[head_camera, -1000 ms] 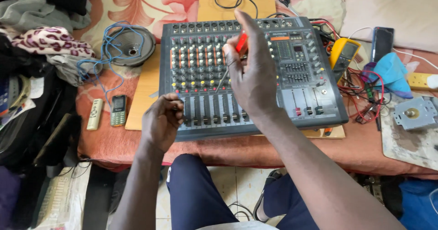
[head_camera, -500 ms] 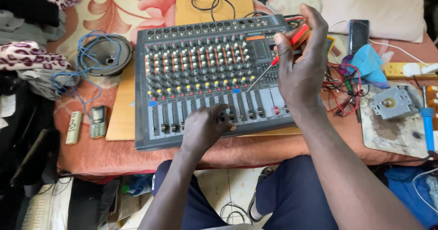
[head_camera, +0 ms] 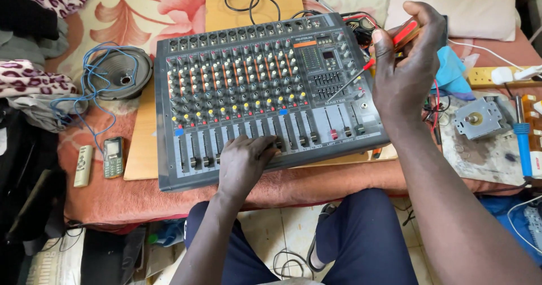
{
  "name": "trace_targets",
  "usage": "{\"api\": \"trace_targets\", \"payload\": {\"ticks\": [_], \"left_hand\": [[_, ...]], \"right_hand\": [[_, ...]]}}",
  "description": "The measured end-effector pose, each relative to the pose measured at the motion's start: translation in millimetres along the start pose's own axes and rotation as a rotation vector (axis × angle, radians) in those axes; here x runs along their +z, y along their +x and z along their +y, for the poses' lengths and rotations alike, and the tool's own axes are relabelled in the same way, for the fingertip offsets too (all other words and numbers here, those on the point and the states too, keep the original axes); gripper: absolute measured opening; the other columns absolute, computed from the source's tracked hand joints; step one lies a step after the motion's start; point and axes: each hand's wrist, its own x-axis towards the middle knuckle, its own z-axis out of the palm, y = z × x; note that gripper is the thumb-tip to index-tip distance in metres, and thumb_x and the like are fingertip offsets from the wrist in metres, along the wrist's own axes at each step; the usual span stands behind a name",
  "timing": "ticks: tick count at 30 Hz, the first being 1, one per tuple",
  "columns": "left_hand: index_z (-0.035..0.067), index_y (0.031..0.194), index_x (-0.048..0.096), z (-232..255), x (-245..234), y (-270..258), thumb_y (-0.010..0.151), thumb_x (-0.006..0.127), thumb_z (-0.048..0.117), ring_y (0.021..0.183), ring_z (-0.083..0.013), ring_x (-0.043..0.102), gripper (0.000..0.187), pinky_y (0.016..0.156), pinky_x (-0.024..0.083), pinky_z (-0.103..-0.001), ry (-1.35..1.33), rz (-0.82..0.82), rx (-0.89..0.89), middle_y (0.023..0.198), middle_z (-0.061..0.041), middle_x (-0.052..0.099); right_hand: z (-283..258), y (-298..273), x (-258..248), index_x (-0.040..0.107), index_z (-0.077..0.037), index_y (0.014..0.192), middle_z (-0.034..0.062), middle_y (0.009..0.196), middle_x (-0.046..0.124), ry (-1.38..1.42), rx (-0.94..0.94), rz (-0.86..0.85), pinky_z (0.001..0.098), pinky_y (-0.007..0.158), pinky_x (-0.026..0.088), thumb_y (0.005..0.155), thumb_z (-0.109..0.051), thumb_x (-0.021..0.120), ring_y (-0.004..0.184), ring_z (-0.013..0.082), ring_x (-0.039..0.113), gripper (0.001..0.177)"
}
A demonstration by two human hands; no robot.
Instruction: Repairing and calibrating an audio mixer using a screwdriver and adjusting various knobs and sliders.
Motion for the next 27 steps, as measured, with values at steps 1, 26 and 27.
{"api": "trace_targets", "payload": {"ticks": [1, 26, 27], "left_hand": [[0.024, 0.113, 0.075, -0.1, -0.2, -0.2, 0.095, 0.07, 0.038, 0.074, -0.0242, 0.064, 0.023, 0.068, 0.046, -0.039, -0.009, -0.004, 0.001, 0.083, 0.003, 0.077], [0.022, 0.115, 0.074, -1.8, -1.4, -2.9, 0.099, 0.066, 0.034, 0.077, -0.0254, 0.063, 0.022, 0.073, 0.046, -0.039, -0.062, 0.007, 0.013, 0.092, 0.002, 0.078], [0.022, 0.115, 0.074, -1.2, -0.7, -3.3, 0.099, 0.066, 0.034, 0.077, -0.0254, 0.063, 0.022, 0.073, 0.046, -0.039, -0.063, 0.007, 0.012, 0.092, 0.002, 0.078]], "right_hand": [[0.5, 0.1, -0.8, 0.043, -0.003, 0.136, 0.0183, 0.132, 0.048, 0.002, -0.001, 0.0, 0.0446, 0.087, 0.05, 0.113, 0.006, 0.066, 0.094, 0.0326, 0.059, 0.034], [30.1, -29.8, 14.5, 0.038, -0.007, 0.108, 0.0161, 0.092, 0.059, -0.016, 0.469, 0.084, 0.0284, 0.032, 0.049, 0.117, -0.031, 0.033, 0.044, 0.0238, 0.065, 0.026], [32.9, -31.2, 15.7, 0.038, -0.007, 0.108, 0.0161, 0.092, 0.059, -0.016, 0.47, 0.083, 0.0284, 0.032, 0.049, 0.117, -0.031, 0.033, 0.044, 0.0238, 0.065, 0.026]]}}
